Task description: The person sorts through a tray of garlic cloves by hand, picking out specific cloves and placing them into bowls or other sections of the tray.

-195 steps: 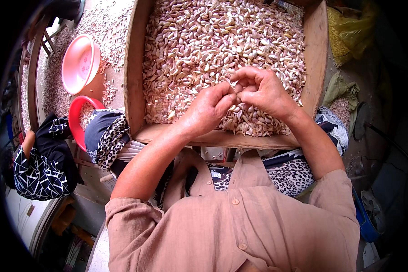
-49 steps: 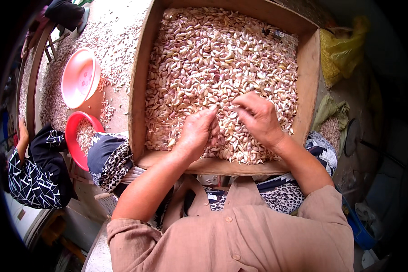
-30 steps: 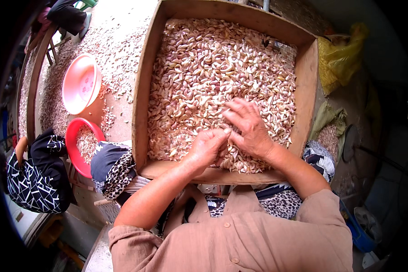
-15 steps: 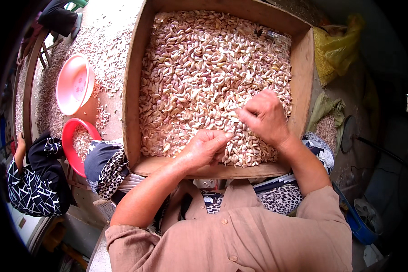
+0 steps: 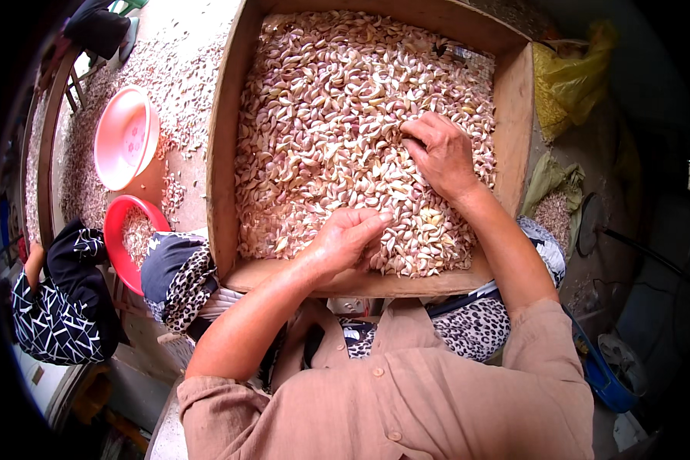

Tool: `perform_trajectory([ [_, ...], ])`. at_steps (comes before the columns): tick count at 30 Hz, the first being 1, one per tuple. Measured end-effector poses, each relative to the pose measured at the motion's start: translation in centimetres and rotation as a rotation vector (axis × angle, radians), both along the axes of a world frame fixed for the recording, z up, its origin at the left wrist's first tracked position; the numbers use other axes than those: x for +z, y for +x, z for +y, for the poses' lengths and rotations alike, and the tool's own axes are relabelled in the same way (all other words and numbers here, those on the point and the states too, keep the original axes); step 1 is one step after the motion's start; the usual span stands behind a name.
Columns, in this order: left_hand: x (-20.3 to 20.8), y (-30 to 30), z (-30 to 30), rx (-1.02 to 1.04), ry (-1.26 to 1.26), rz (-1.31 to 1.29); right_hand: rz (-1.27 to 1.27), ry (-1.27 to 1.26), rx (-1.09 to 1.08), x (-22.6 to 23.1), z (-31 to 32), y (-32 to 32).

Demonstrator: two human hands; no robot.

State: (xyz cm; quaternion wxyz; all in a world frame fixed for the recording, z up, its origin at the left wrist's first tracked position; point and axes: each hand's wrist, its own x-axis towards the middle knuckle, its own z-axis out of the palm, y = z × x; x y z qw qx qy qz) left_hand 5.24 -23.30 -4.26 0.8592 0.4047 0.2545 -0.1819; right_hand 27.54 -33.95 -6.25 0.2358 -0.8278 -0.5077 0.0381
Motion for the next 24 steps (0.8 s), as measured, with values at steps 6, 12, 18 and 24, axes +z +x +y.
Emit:
perform_trajectory([
  [6,-0.2,0.0,0.0,0.018,-0.016,0.039,-0.032,-0.061,0.027,0.1,0.1,0.1],
  [12,-1.1,-0.3,0.2,0.088,-0.072,0.087,0.207,-0.013,-0.054,2.2,-0.4,-0.5],
  [18,-1.0,-0.2,0.4,0.14,-0.107,0.138,0.899,-0.022,0.209,7.0,-1.5,-4.6],
  [24,-0.5,-0.1,0.4,0.102,-0.17,0.24,0.753,0.077,0.019,5.4,-2.4,-4.0],
])
